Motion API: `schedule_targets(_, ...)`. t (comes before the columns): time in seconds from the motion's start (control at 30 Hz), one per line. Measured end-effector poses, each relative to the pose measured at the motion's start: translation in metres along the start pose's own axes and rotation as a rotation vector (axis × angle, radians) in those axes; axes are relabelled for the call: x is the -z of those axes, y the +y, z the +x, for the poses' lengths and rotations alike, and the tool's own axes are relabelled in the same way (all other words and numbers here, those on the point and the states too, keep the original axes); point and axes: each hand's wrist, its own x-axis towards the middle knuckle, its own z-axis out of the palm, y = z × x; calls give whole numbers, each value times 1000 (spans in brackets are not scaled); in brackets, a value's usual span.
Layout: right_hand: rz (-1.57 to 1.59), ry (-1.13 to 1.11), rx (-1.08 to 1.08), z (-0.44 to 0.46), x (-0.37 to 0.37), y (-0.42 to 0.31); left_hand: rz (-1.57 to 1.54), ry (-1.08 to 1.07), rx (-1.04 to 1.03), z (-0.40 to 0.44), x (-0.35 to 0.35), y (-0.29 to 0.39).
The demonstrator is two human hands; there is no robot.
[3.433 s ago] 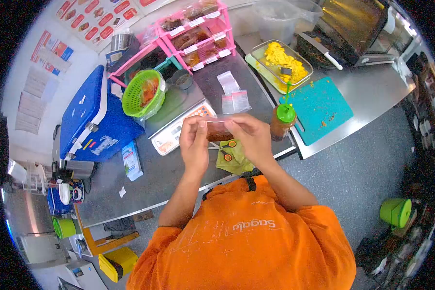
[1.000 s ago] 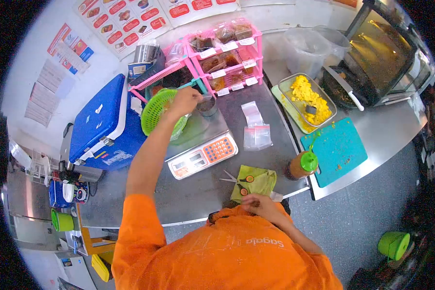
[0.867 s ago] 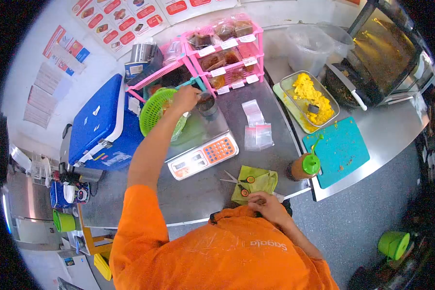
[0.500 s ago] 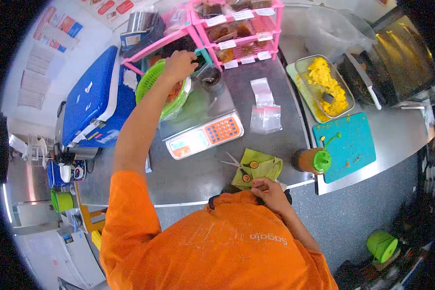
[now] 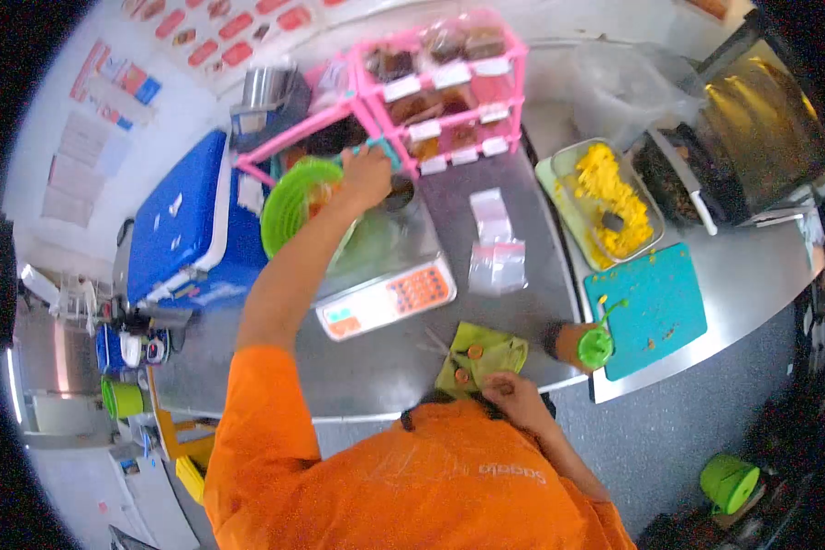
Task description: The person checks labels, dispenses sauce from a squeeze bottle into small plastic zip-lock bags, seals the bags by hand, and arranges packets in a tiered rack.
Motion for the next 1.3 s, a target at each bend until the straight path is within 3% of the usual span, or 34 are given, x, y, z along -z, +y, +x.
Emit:
schedule_targets(0.07,31,-28,-66,-3,16,-12,-14,-149,13,18,48,-4)
schedule_targets(0.1,58,-88,-152,-3,21,-14,-35,-122,21,31,60,-15)
schedule_targets(0.17,76,-116,-118,2,19,14,-51,-48,31,54,99,-27)
schedule_targets(0.3,33,-200,-130,11,38,30,-359,54,51,122,144,-47)
schedule_targets(0.37,76,-202,-166,11,44,38,-554,196,-57,155,150,-43)
schedule_targets(0.47,78,-191,-161,19,55,42,-708,112,-117,211,127,-36)
schedule_targets(0.6,202,-243,-244,32,42,92,-492,113,28,278,81,-30)
schedule_targets(0.67,248,-253,-260,43,41,94,-385,230,21,304,52,-38)
schedule_targets(0.73,186,-308,-382,44,53,47,-359,119,82,324,41,-44)
schedule_targets(0.77,201,-348,-328,43,65,22,-355,115,70,329,46,-44)
schedule_targets(0.87,257,-352,-414,48,54,42,-213,-73,106,327,53,-51)
schedule_targets(0.93,256,-351,-365,54,40,72,-479,161,57,324,47,-60)
schedule_targets(1.03,277,-339,-283,56,40,77,-481,208,37,321,47,-60)
schedule_targets(1.17,374,-396,-288,62,30,108,-449,80,100,322,58,-52)
schedule_targets(1.23,367,-373,-306,60,28,108,-373,-87,92,324,60,-52)
schedule_targets(1.3,359,-347,-324,58,31,100,-430,22,94,325,54,-57)
